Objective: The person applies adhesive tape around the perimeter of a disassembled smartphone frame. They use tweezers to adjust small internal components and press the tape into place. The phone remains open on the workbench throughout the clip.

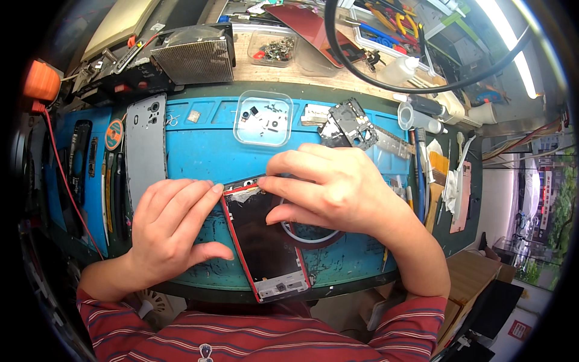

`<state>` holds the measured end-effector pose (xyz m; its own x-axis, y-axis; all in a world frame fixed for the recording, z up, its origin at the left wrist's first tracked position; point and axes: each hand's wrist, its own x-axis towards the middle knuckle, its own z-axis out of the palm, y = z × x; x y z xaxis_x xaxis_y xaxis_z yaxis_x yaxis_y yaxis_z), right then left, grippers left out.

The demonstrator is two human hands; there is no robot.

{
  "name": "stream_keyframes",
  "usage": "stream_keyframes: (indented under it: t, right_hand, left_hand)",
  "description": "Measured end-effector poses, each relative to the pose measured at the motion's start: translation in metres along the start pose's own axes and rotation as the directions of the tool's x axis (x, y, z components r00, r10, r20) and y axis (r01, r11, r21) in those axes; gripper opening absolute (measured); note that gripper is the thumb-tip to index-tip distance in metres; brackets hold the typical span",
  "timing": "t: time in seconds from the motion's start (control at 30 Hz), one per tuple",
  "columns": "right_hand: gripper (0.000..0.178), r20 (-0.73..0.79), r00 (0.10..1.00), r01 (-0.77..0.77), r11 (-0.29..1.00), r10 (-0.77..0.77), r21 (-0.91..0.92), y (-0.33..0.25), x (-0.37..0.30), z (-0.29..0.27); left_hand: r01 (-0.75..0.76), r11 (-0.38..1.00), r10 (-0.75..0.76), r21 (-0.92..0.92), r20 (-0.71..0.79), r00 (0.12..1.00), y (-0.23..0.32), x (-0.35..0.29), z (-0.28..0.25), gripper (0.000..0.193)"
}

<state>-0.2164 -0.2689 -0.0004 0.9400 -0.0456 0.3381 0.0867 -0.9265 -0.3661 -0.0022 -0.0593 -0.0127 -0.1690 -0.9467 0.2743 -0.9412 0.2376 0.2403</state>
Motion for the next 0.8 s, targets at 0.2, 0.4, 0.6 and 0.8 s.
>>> stream_keyframes:
  t: [0.2, 0.4, 0.6, 0.8]
  right_hand:
    - [0.037, 0.009, 1.0, -0.006, 1.0, 0.006, 0.004, 0.0002, -0.0008, -0.0008]
    - [0.043, -0.006, 1.0, -0.019, 1.0, 0.019, 0.012, -0.0007, -0.0014, -0.0009]
    - [0.037, -0.009, 1.0, -0.001, 1.0, 0.001, -0.007, -0.0009, -0.0017, -0.0007]
    - [0.037, 0.015, 1.0, 0.007, 0.999, -0.006, -0.039, -0.0021, -0.0027, -0.0025]
  left_hand:
    - [-0.031, 0.998, 0.029, 0.048, 0.04, 0.999, 0.0019, 0.0062, -0.0003, 0.079]
    - [-0.039, 0.996, 0.035, 0.077, 0.055, 0.998, 0.0021, 0.0054, 0.0001, 0.079]
    - [-0.046, 0.995, 0.04, 0.093, 0.059, 0.997, 0.0029, 0.0061, 0.0002, 0.077]
    - [-0.05, 0.992, 0.043, 0.114, 0.066, 0.997, 0.0044, 0.0072, -0.0009, 0.075]
